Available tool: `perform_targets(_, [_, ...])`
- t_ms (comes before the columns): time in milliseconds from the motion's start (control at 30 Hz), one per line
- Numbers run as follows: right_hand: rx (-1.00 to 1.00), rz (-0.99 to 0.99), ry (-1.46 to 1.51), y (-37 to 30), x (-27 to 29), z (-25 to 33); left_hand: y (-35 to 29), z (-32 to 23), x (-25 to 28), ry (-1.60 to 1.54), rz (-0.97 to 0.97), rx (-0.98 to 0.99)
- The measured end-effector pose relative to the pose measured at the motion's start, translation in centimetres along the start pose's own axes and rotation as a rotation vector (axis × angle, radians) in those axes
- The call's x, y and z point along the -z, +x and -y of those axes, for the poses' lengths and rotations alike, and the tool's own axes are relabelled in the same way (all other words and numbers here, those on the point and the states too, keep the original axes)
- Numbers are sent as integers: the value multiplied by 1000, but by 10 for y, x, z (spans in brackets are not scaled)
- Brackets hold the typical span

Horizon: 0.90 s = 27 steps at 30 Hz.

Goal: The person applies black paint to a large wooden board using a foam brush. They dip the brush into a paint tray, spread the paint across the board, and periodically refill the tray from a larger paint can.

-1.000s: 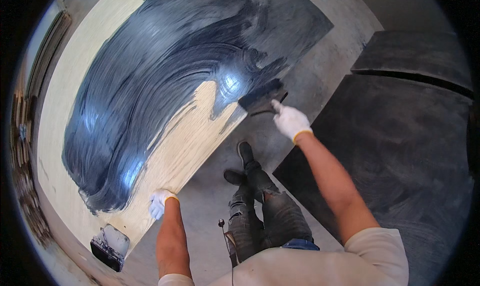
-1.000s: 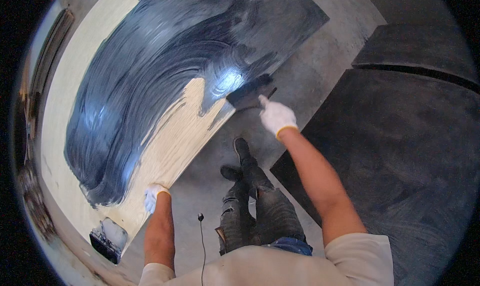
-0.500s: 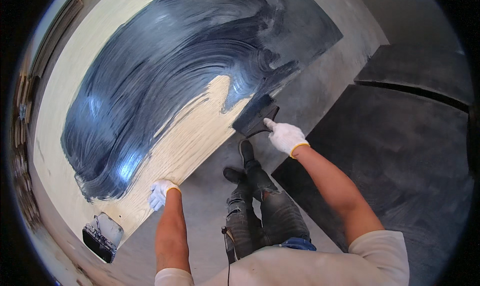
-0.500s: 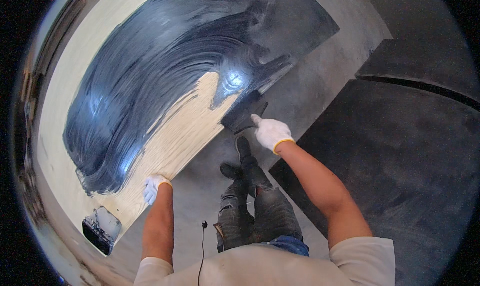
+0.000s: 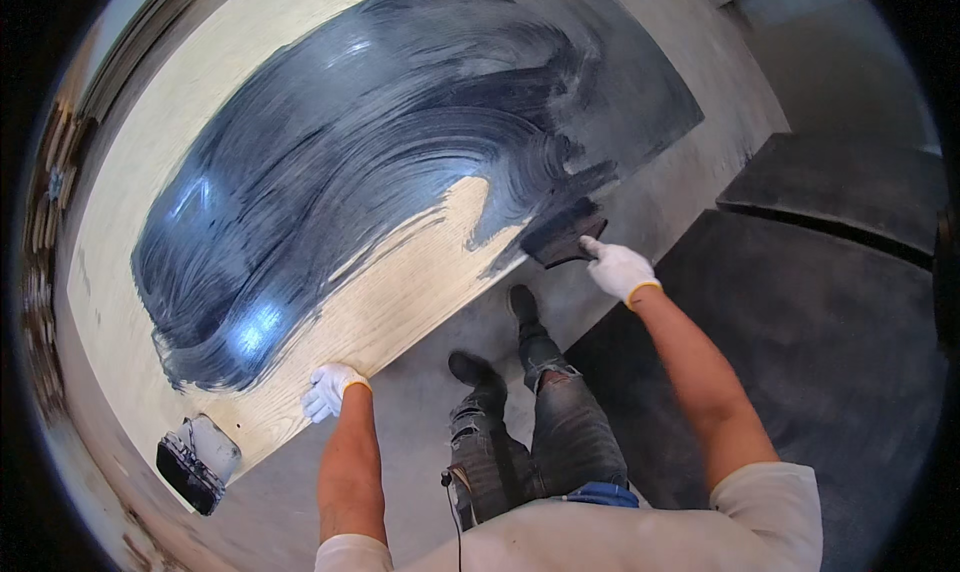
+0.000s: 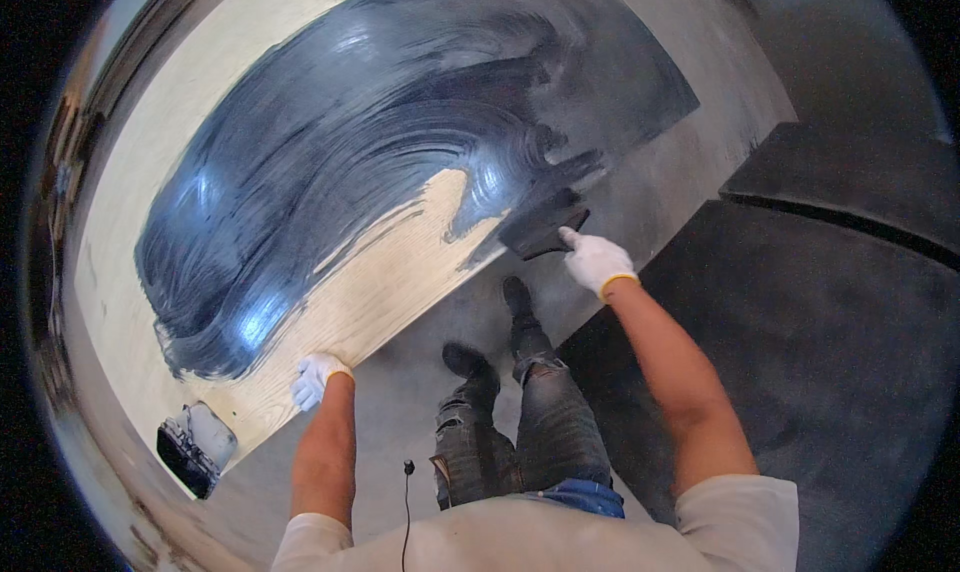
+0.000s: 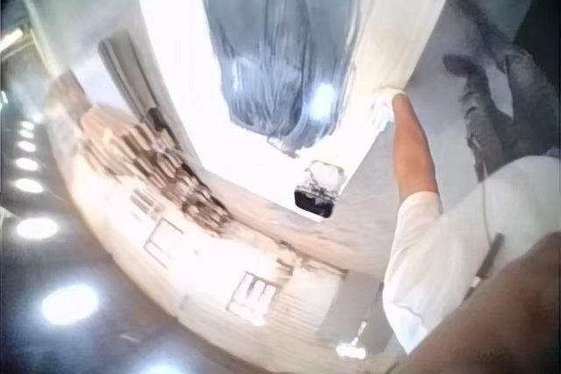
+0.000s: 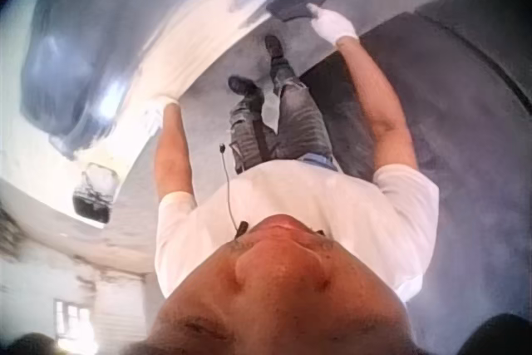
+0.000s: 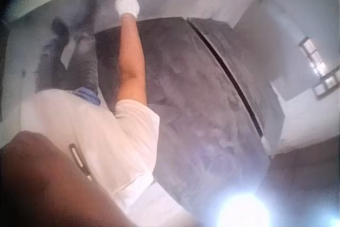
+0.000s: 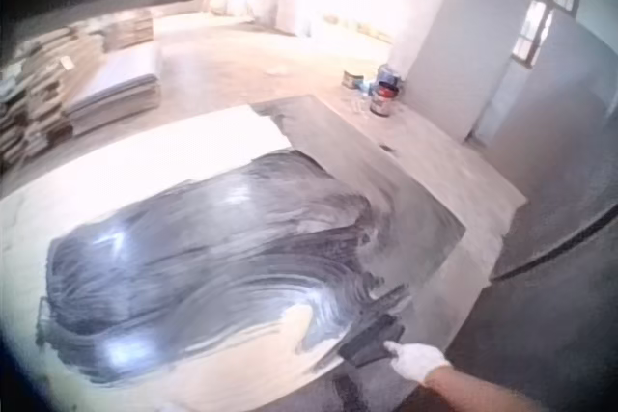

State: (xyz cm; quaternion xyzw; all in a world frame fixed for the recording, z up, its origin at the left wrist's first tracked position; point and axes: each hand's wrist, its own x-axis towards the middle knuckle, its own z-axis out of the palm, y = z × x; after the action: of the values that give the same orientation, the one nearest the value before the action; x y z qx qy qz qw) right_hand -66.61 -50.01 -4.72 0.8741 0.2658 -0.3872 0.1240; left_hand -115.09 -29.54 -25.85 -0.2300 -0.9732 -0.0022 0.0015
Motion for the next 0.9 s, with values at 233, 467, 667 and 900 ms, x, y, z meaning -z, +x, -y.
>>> perform_targets(233, [238,-143,-223,103,129,-86,-12,-1,-6,98,38,-58])
perform_targets(467, [829,129,-626,136,103,51,45,37,5,213,-58,-203])
perform_targets(667, [1082,159,-646,102,-8,196,-2,12,56,-628,799,-69])
perform_targets(900, [619,19,-462,172,167,13,-61,254,63,-250,755,110])
